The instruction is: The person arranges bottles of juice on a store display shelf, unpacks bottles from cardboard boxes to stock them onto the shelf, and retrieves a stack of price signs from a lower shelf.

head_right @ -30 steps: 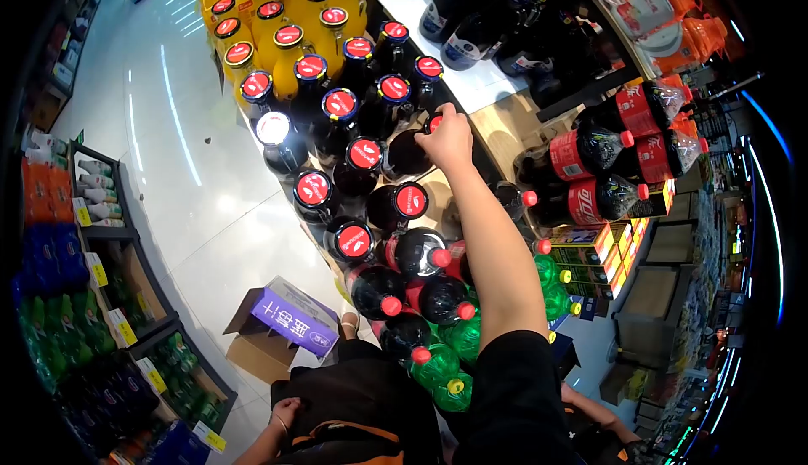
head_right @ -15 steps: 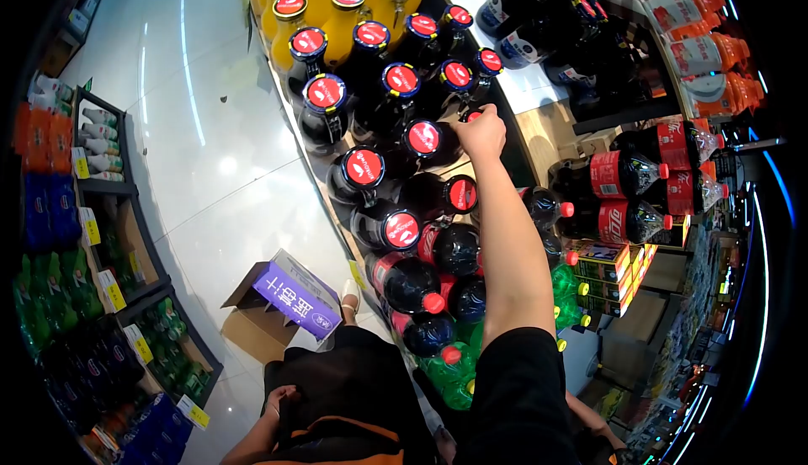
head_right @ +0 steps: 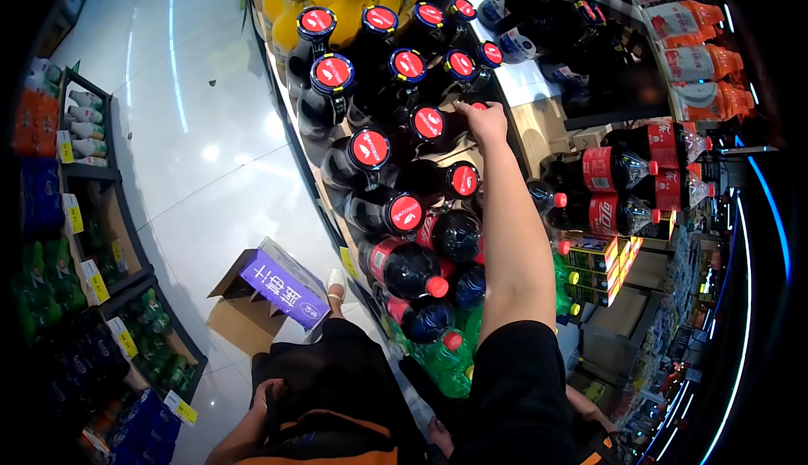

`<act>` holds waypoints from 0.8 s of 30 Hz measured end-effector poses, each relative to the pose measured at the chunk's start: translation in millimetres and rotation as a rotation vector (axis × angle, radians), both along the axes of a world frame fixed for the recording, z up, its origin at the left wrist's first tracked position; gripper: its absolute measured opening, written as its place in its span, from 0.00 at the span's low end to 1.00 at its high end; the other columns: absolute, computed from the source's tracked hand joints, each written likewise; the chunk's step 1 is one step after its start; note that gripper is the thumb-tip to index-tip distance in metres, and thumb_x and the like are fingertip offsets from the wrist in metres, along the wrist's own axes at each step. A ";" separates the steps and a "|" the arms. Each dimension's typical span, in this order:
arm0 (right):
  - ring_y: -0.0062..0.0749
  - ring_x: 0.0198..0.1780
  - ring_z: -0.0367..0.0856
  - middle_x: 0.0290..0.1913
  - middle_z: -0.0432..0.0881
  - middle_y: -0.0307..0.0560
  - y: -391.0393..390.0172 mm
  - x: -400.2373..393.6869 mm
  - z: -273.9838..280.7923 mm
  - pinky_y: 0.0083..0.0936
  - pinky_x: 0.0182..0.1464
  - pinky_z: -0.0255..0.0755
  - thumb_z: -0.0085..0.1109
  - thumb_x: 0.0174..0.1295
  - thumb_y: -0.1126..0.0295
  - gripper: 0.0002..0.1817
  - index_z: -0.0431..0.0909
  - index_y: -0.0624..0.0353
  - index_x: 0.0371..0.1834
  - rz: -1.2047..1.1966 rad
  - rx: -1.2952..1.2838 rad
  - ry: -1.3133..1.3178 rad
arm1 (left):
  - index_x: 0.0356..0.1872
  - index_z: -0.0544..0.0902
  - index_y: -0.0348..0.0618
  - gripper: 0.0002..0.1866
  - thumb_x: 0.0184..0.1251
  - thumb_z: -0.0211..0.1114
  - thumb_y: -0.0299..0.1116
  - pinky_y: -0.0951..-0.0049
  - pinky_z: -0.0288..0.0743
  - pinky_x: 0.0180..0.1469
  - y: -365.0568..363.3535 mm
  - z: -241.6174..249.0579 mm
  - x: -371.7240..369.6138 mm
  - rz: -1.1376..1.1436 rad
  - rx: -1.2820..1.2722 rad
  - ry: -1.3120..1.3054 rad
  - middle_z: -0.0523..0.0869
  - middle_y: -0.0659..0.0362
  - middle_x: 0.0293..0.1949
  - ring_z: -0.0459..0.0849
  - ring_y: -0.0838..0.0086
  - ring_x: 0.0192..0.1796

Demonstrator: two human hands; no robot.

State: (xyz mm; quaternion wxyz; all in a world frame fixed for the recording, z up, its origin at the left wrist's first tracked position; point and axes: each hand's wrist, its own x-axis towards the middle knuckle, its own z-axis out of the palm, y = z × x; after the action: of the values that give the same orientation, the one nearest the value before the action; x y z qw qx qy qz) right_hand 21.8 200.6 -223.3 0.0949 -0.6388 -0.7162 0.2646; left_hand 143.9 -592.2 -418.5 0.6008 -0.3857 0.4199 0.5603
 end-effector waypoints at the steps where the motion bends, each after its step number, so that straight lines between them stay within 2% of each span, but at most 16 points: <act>1: 0.38 0.49 0.79 0.51 0.78 0.58 -4.8 6.0 1.3 0.30 0.49 0.73 0.72 0.41 0.56 0.42 0.67 0.69 0.58 0.031 -0.029 0.126 | 0.38 0.77 0.32 0.05 0.63 0.58 0.22 0.79 0.73 0.34 26.3 29.0 -7.7 -0.229 -0.141 0.200 0.80 0.58 0.28 0.77 0.77 0.28; 4: 0.38 0.50 0.77 0.54 0.76 0.59 -20.0 15.7 12.8 0.29 0.50 0.72 0.71 0.43 0.58 0.43 0.65 0.68 0.62 0.060 -0.030 0.319 | 0.39 0.78 0.33 0.07 0.63 0.60 0.25 0.78 0.73 0.36 16.7 18.0 -4.9 -0.251 -0.024 0.276 0.81 0.59 0.29 0.78 0.77 0.29; 6: 0.38 0.50 0.77 0.52 0.77 0.59 -20.9 21.8 28.3 0.30 0.52 0.71 0.71 0.43 0.58 0.41 0.67 0.68 0.60 0.135 0.435 0.068 | 0.40 0.79 0.34 0.07 0.63 0.61 0.26 0.78 0.74 0.37 1.6 3.0 -0.1 -0.331 -0.036 0.325 0.81 0.60 0.30 0.78 0.78 0.30; 7: 0.37 0.51 0.77 0.50 0.78 0.57 -28.8 20.6 53.2 0.31 0.54 0.70 0.71 0.44 0.58 0.38 0.70 0.69 0.57 0.188 0.491 0.139 | 0.41 0.80 0.35 0.08 0.63 0.62 0.26 0.78 0.74 0.38 -8.2 -6.9 4.5 -0.412 -0.047 0.376 0.81 0.61 0.30 0.78 0.78 0.31; 9: 0.32 0.49 0.77 0.48 0.79 0.52 -72.6 6.5 107.2 0.27 0.54 0.70 0.62 0.56 0.70 0.22 0.73 0.67 0.53 0.321 0.588 0.521 | 0.42 0.81 0.36 0.10 0.60 0.65 0.25 0.79 0.74 0.43 -24.2 -15.1 10.8 -0.276 0.041 0.340 0.82 0.62 0.32 0.79 0.79 0.36; 10: 0.29 0.48 0.77 0.50 0.78 0.51 -133.0 -11.8 147.9 0.23 0.53 0.70 0.59 0.59 0.72 0.18 0.74 0.66 0.52 0.321 0.486 0.677 | 0.41 0.81 0.36 0.09 0.60 0.64 0.26 0.78 0.74 0.43 -53.2 -51.7 28.0 -0.293 0.087 0.263 0.83 0.61 0.32 0.80 0.77 0.35; 11: 0.28 0.47 0.78 0.49 0.78 0.51 -184.5 -18.2 173.9 0.22 0.52 0.70 0.56 0.62 0.71 0.17 0.72 0.68 0.52 0.494 0.465 0.702 | 0.41 0.81 0.35 0.09 0.60 0.62 0.27 0.75 0.75 0.43 -20.3 5.2 8.8 -0.448 -0.091 0.534 0.83 0.60 0.32 0.81 0.75 0.36; 12: 0.31 0.47 0.77 0.48 0.78 0.53 -242.9 -27.9 180.3 0.22 0.53 0.70 0.47 0.66 0.76 0.14 0.72 0.69 0.52 0.582 0.373 0.938 | 0.42 0.81 0.37 0.12 0.59 0.61 0.32 0.72 0.75 0.44 -47.0 -31.5 28.0 -0.359 -0.093 0.467 0.84 0.57 0.32 0.82 0.71 0.36; 13: 0.33 0.45 0.79 0.47 0.78 0.56 -294.2 -27.5 177.8 0.23 0.51 0.71 0.44 0.67 0.76 0.13 0.72 0.72 0.51 0.631 0.307 0.899 | 0.44 0.81 0.41 0.16 0.56 0.64 0.38 0.70 0.75 0.45 10.1 52.6 -24.9 -1.031 -0.356 0.673 0.84 0.54 0.33 0.83 0.66 0.38; 15: 0.33 0.43 0.80 0.40 0.81 0.53 -367.7 -17.2 127.0 0.26 0.47 0.73 0.54 0.54 0.74 0.13 0.78 0.68 0.42 1.079 -0.002 0.623 | 0.44 0.81 0.43 0.17 0.55 0.64 0.40 0.69 0.76 0.45 -9.2 30.4 -17.6 -1.049 -0.367 0.665 0.84 0.53 0.34 0.83 0.63 0.38; 16: 0.32 0.41 0.80 0.39 0.82 0.51 -412.0 -21.9 88.9 0.24 0.45 0.73 0.55 0.56 0.75 0.10 0.79 0.65 0.40 1.079 -0.286 0.451 | 0.44 0.81 0.45 0.19 0.54 0.65 0.43 0.68 0.76 0.45 -17.3 16.2 -14.0 -1.078 -0.347 0.667 0.84 0.52 0.34 0.83 0.60 0.39; 18: 0.41 0.45 0.81 0.42 0.82 0.53 -489.3 -6.4 -31.1 0.27 0.49 0.73 0.56 0.59 0.74 0.13 0.77 0.65 0.46 0.762 -0.956 0.256 | 0.44 0.80 0.44 0.18 0.55 0.64 0.42 0.67 0.76 0.45 -27.1 10.7 -12.3 -1.040 -0.308 0.682 0.84 0.52 0.34 0.83 0.60 0.39; 19: 0.47 0.45 0.80 0.43 0.81 0.57 -529.4 17.9 -107.1 0.33 0.49 0.73 0.55 0.59 0.73 0.15 0.75 0.66 0.49 0.856 -0.777 0.122 | 0.44 0.80 0.43 0.17 0.56 0.63 0.41 0.66 0.76 0.44 -32.1 8.3 -13.8 -1.017 -0.258 0.718 0.84 0.52 0.34 0.83 0.59 0.39; 20: 0.53 0.44 0.79 0.41 0.80 0.60 -565.4 26.0 -152.2 0.40 0.48 0.72 0.53 0.58 0.75 0.14 0.76 0.68 0.46 0.969 -0.535 0.175 | 0.44 0.80 0.43 0.17 0.56 0.63 0.41 0.66 0.76 0.44 -35.0 11.9 -18.4 -1.013 -0.258 0.692 0.84 0.52 0.34 0.83 0.59 0.39; 22: 0.59 0.43 0.77 0.41 0.80 0.63 -619.6 32.1 -239.4 0.44 0.50 0.70 0.51 0.54 0.79 0.12 0.76 0.69 0.42 0.935 -0.596 0.195 | 0.44 0.80 0.43 0.16 0.57 0.61 0.39 0.66 0.76 0.43 -36.3 27.7 -31.6 -0.980 -0.316 0.640 0.84 0.53 0.33 0.83 0.59 0.38; 24: 0.49 0.44 0.81 0.41 0.82 0.56 -650.3 34.7 -321.7 0.40 0.46 0.73 0.51 0.57 0.73 0.13 0.79 0.63 0.43 1.088 -0.573 -0.217 | 0.43 0.80 0.41 0.14 0.59 0.60 0.37 0.65 0.75 0.42 -54.9 27.9 -31.0 -0.931 -0.330 0.593 0.83 0.53 0.31 0.82 0.60 0.36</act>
State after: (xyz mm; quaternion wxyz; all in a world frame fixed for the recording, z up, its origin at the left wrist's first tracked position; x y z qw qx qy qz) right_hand 56.4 -449.7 -545.0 -0.3020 -0.2060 -0.8451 0.3902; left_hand 112.8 -647.1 -390.6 0.5727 -0.0752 0.7778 0.2479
